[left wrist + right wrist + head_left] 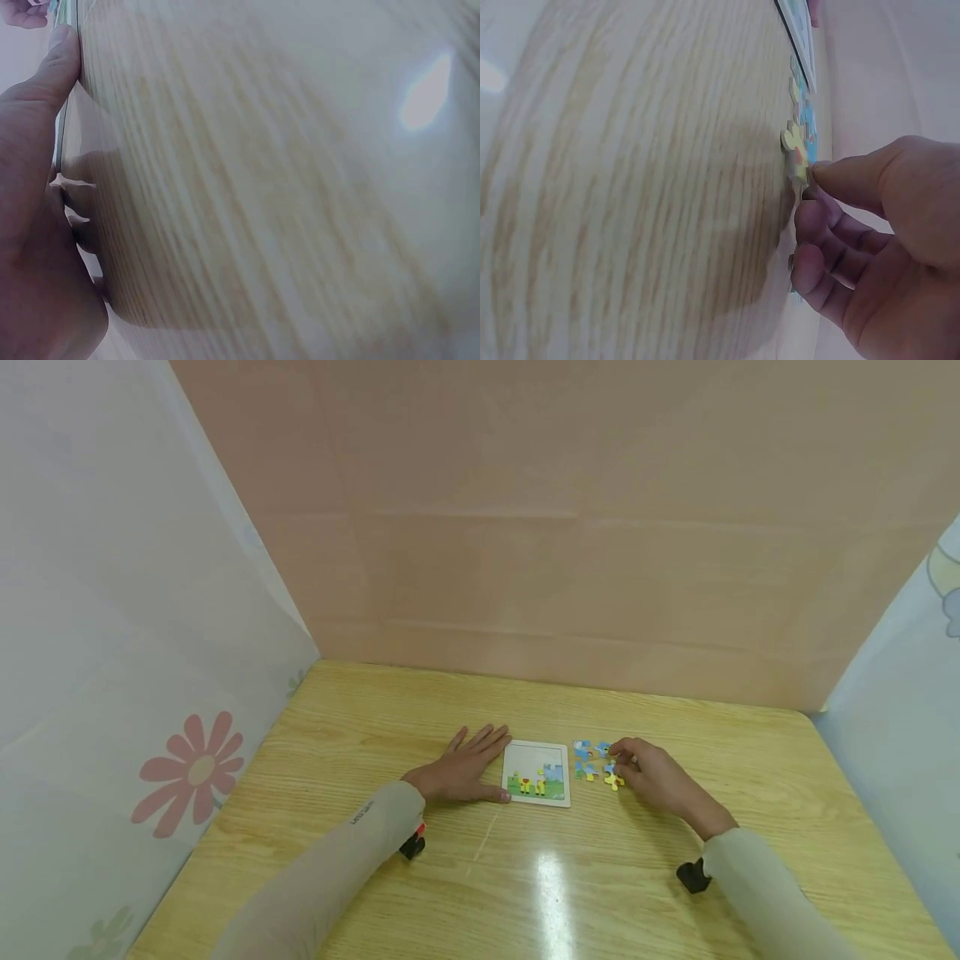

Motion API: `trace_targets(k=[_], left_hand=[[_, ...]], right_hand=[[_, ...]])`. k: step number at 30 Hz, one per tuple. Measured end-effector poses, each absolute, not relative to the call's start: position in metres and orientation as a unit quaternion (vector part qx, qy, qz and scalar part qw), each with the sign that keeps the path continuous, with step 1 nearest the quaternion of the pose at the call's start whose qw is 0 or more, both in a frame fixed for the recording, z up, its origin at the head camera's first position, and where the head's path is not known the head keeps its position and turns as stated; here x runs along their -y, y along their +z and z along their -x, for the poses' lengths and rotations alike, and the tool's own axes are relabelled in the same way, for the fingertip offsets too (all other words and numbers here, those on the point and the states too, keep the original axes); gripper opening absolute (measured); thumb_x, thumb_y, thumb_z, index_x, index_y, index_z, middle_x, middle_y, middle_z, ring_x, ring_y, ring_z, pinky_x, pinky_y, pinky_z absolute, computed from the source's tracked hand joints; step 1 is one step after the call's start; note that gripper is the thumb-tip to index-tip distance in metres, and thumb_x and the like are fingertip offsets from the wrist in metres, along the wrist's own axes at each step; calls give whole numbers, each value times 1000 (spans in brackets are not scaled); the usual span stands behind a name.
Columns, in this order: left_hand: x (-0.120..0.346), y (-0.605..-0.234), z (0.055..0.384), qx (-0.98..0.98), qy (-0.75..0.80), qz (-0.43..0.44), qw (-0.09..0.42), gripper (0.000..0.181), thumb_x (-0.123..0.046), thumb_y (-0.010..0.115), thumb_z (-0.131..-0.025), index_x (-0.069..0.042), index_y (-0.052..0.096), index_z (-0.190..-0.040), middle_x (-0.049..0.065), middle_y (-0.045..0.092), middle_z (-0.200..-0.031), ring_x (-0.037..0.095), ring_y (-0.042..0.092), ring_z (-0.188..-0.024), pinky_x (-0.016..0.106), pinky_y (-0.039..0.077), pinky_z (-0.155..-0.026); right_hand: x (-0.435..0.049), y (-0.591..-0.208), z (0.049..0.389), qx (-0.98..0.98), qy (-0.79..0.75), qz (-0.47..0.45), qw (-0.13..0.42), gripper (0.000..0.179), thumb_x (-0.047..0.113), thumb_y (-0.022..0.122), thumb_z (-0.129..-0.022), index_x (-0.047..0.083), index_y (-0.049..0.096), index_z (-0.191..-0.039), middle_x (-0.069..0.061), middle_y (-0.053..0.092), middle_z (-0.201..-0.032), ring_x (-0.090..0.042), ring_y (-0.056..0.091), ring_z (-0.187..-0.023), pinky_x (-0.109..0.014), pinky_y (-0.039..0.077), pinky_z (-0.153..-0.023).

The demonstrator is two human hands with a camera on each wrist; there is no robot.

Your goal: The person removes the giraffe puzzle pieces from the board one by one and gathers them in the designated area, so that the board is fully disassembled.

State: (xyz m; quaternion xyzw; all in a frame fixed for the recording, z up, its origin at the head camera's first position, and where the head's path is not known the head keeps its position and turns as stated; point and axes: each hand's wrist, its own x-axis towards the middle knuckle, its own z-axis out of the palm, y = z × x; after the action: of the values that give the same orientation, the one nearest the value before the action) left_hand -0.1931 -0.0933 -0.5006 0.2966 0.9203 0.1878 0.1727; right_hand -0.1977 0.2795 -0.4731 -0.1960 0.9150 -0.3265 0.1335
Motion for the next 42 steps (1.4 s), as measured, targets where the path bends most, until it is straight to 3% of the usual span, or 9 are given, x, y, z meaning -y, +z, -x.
trace_targets(k=[5, 13, 21, 29, 42], left_hand=[[93, -500, 193, -920, 193, -296, 172, 106, -67, 63, -99, -19, 5, -174, -1, -1, -183, 24, -6, -171, 61, -9, -136], [95, -502, 193, -919, 192, -300, 169, 107, -65, 65, -99, -17, 7, -174, 1, 0, -183, 27, -5, -171, 63, -9, -135], [95, -502, 194, -919, 189, -300, 174, 106, -69, 61, -99, -20, 5, -174, -1, -2, -183, 24, -7, -171, 62, -10, -135], [94, -514, 199, -917, 203, -300, 169, 109, -68, 65, -97, -21, 5, -174, -3, -3, -183, 23, -8, -171, 62, -12, -135], [96, -519, 202, -920, 196, -291, 172, 110, -71, 64, -96, -24, 3, -174, -7, -6, -182, 20, -10, -170, 58, -12, -136]], right_hand=[[-278, -470, 197, -917, -326, 186, 137, 31, 8, 61, -107, -6, 61, -135, -22, 65, -122, -15, 60, -82, -24, 51, -66], [-266, -472, 200, -911, -339, 193, 135, 28, 10, 62, -107, -4, 63, -132, -17, 67, -118, -12, 54, -75, -23, 49, -65], [-243, -473, 201, -912, -324, 215, 131, 25, 12, 63, -107, -1, 68, -127, -12, 69, -117, -14, 58, -87, -24, 51, -77], [-223, -477, 200, -910, -304, 243, 141, 23, 14, 68, -104, 3, 71, -124, -7, 70, -116, -21, 68, -106, -39, 58, -90], [-200, -468, 198, -913, -272, 246, 179, 24, 15, 74, -99, 4, 67, -119, -7, 69, -107, -19, 63, -95, -38, 55, -86]])
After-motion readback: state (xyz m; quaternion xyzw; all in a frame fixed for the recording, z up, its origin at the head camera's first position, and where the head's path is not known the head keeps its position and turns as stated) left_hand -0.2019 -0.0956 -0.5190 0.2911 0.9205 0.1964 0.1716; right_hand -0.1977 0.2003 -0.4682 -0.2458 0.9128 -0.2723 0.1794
